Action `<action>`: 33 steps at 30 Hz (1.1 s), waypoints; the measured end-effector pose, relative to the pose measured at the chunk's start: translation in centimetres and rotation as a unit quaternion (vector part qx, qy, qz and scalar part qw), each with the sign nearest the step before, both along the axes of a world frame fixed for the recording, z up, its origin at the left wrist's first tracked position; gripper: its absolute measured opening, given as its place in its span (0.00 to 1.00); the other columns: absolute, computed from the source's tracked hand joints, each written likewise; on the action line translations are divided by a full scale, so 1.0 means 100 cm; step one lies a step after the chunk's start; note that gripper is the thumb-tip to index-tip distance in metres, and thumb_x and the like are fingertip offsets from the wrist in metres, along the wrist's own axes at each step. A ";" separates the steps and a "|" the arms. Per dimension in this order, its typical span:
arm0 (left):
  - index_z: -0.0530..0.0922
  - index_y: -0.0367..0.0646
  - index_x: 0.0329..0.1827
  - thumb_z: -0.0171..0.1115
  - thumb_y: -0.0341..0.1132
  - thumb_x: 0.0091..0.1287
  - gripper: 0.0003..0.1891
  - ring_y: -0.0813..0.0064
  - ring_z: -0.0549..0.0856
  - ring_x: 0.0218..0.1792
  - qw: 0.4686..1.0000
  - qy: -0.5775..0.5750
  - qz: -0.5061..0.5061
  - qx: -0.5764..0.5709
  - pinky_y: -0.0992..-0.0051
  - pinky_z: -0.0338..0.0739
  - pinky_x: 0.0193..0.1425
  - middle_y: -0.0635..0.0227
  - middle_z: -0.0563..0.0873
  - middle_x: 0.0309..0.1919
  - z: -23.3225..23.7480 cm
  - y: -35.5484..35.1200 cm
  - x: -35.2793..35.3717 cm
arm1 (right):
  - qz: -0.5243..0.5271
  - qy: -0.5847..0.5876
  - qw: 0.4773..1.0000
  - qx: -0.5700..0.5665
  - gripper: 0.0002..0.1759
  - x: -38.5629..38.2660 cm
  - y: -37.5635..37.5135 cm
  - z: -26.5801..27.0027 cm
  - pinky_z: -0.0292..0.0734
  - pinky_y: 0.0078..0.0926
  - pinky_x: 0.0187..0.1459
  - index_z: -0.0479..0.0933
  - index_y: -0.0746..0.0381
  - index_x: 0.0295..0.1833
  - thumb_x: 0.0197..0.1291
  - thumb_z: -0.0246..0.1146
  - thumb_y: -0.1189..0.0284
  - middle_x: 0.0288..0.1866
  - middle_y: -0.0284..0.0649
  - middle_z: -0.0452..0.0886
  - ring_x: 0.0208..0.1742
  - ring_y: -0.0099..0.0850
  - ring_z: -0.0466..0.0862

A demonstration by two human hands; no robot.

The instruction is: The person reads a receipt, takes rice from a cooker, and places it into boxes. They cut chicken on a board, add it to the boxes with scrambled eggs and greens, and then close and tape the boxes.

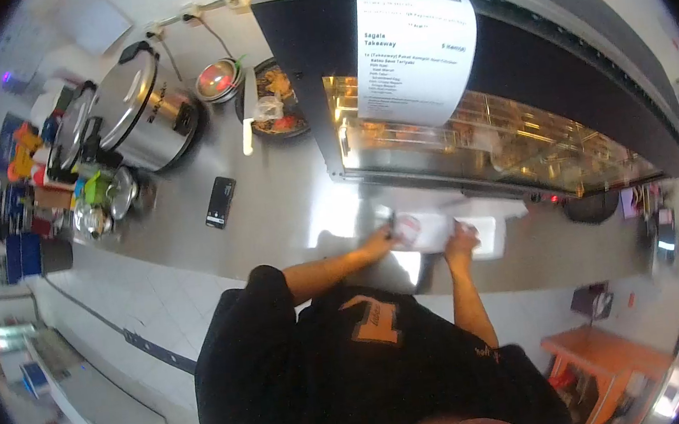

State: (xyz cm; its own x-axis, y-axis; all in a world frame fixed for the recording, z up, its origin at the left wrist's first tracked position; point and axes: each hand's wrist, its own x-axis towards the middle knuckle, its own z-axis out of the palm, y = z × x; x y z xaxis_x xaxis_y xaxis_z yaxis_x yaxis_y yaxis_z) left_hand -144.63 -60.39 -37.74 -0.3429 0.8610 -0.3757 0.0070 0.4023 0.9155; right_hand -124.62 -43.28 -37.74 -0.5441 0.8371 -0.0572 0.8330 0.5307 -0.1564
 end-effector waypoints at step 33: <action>0.83 0.51 0.41 0.61 0.38 0.66 0.06 0.70 0.81 0.46 0.763 0.621 0.172 0.045 0.57 0.60 0.56 0.73 0.85 0.37 0.126 -0.063 -0.419 | 0.028 0.494 0.846 -0.199 0.12 -0.205 -0.205 0.157 0.79 0.24 0.40 0.75 0.68 0.56 0.69 0.56 0.79 0.32 0.37 0.80 0.33 0.25 0.80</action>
